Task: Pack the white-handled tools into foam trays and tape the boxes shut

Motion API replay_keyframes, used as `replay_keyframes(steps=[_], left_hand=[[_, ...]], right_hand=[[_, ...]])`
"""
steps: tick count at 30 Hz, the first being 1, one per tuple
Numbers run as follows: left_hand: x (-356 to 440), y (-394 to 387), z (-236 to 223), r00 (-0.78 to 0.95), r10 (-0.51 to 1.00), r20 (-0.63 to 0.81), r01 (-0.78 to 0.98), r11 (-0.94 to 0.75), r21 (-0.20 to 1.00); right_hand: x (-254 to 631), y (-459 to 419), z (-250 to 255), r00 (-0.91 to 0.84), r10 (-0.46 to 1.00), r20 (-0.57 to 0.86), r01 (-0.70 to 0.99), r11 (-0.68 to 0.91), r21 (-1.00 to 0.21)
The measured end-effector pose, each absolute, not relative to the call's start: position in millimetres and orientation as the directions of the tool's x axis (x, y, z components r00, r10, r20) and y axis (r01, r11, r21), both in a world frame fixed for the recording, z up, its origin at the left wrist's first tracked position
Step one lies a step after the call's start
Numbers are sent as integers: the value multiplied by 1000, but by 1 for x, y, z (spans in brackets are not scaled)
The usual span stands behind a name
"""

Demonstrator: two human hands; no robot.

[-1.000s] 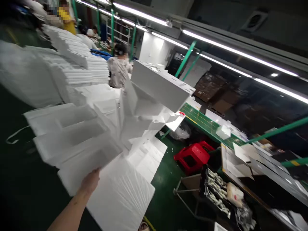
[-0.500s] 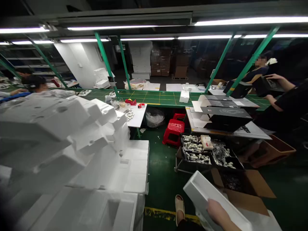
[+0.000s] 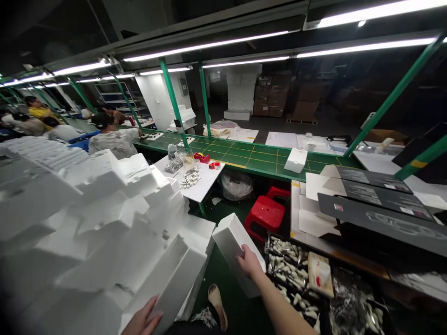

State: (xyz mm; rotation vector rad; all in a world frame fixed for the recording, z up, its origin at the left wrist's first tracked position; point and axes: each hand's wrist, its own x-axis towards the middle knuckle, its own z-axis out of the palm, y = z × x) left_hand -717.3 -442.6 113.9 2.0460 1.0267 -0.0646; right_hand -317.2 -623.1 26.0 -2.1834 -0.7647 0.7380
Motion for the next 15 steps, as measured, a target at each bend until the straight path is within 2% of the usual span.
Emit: replay_keyframes(steps=[4, 9, 15], left_hand=[[-618, -378, 106, 753, 584, -303, 573, -357, 737], [-481, -283, 108, 832, 502, -235, 443, -347, 827], [-368, -198, 134, 857, 456, -240, 405, -310, 860]], right_hand=[[-231, -581, 46, 695, 651, -304, 118, -520, -846], [-121, -544, 94, 778, 505, -373, -75, -515, -854], [2, -486, 134, 861, 370, -349, -51, -619, -784]])
